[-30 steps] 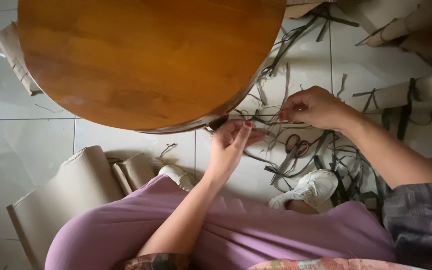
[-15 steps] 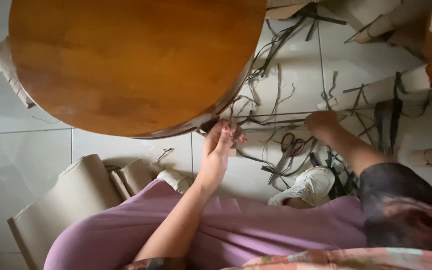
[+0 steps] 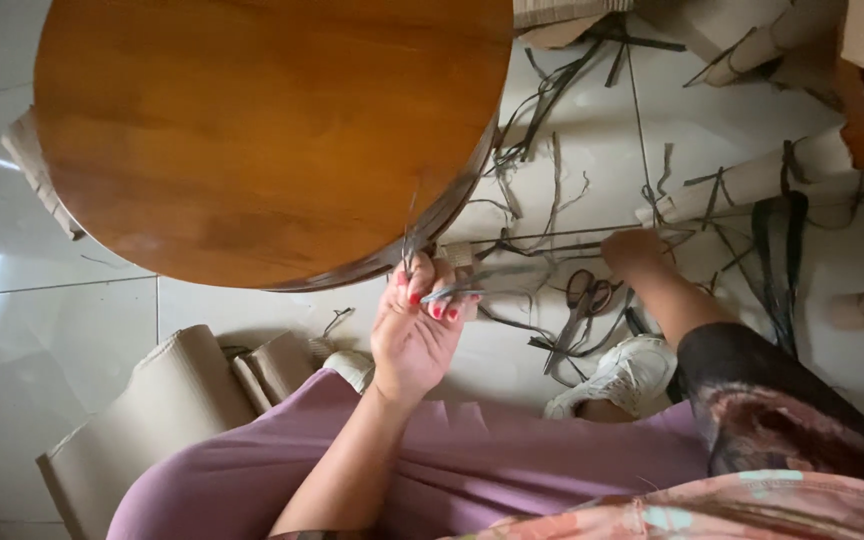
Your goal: Wrapping the legs of a wooden stool with fiber strips to finish or protect them
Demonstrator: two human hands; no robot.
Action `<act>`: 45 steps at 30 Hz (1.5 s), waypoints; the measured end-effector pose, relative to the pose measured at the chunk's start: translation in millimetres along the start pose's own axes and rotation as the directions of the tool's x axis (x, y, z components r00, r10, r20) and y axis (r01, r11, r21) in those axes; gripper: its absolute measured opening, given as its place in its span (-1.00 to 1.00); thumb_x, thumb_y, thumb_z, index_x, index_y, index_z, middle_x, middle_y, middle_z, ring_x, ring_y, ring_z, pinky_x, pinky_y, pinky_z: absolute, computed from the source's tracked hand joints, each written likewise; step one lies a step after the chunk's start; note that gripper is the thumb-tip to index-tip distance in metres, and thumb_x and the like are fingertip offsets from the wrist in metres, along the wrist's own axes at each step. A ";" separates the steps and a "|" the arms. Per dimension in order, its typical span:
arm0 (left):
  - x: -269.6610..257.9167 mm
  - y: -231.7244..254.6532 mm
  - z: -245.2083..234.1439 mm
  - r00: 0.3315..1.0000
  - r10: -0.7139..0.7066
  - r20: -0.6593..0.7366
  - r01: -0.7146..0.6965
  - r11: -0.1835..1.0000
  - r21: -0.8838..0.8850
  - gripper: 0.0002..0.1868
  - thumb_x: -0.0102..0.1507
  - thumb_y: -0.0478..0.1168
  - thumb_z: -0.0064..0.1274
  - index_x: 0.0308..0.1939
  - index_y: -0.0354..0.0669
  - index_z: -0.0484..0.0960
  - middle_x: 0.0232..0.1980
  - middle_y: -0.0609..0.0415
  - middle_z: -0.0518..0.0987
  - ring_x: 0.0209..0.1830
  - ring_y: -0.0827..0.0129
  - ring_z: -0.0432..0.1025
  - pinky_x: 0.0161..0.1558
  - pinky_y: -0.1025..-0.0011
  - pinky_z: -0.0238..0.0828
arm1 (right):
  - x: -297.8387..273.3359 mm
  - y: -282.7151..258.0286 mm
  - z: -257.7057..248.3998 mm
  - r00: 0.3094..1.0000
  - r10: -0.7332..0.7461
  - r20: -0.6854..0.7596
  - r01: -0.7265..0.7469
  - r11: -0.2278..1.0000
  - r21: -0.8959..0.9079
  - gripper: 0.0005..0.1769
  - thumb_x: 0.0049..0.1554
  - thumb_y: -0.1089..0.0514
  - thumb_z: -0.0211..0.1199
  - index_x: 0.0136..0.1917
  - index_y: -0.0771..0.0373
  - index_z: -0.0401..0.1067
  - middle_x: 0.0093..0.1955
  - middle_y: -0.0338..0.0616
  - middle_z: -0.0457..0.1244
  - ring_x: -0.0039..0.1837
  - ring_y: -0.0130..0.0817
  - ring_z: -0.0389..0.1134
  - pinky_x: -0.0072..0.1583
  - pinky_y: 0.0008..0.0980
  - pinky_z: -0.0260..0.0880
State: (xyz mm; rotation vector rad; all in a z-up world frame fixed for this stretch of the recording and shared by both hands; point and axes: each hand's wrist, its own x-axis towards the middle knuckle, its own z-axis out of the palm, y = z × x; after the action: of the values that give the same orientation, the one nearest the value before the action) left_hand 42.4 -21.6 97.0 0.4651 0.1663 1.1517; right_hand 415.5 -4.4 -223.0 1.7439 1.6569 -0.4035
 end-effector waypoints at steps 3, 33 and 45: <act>5.8 -5.3 -5.1 1.000 -0.001 0.028 0.003 0.996 -0.085 -0.78 0.49 -0.11 -0.35 -0.21 -0.02 0.31 -0.36 0.12 0.30 -0.34 0.35 0.32 -0.04 0.33 0.43 | -35.2 -9.4 -18.1 0.988 0.043 -0.151 0.003 0.957 0.291 -0.83 0.16 0.22 0.23 -0.21 0.31 0.56 -0.29 -0.06 0.38 -0.21 -0.23 0.38 -0.10 -0.22 0.38; -23.5 -80.8 -92.6 0.694 -0.336 -0.637 0.306 -0.663 0.683 -0.39 0.33 0.27 -0.11 0.19 -0.13 0.50 0.03 -0.25 0.64 0.10 -0.14 0.56 0.06 0.02 0.51 | -181.2 15.0 -272.6 0.966 -0.069 -0.247 0.251 0.463 0.850 -0.89 0.08 0.15 0.36 -0.14 0.17 0.66 -0.39 -0.09 0.44 -0.35 -0.31 0.48 -0.22 -0.35 0.46; -3.1 21.7 -116.3 0.922 -0.062 -0.381 0.349 -0.291 0.891 -0.59 0.29 -0.04 0.09 0.11 -0.23 0.63 -0.01 -0.26 0.67 0.03 -0.23 0.55 0.07 -0.14 0.52 | -197.2 -136.9 -267.8 0.780 0.106 -0.616 0.589 0.209 0.781 -0.89 0.08 0.28 0.37 -0.13 0.37 0.62 -0.30 0.14 0.40 -0.32 -0.05 0.46 -0.24 -0.23 0.45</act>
State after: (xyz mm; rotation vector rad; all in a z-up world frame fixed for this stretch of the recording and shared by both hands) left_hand -19.0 13.9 2.3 1.7778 1.4737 0.3416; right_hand 194.7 17.6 60.0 2.6452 2.4165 -1.5234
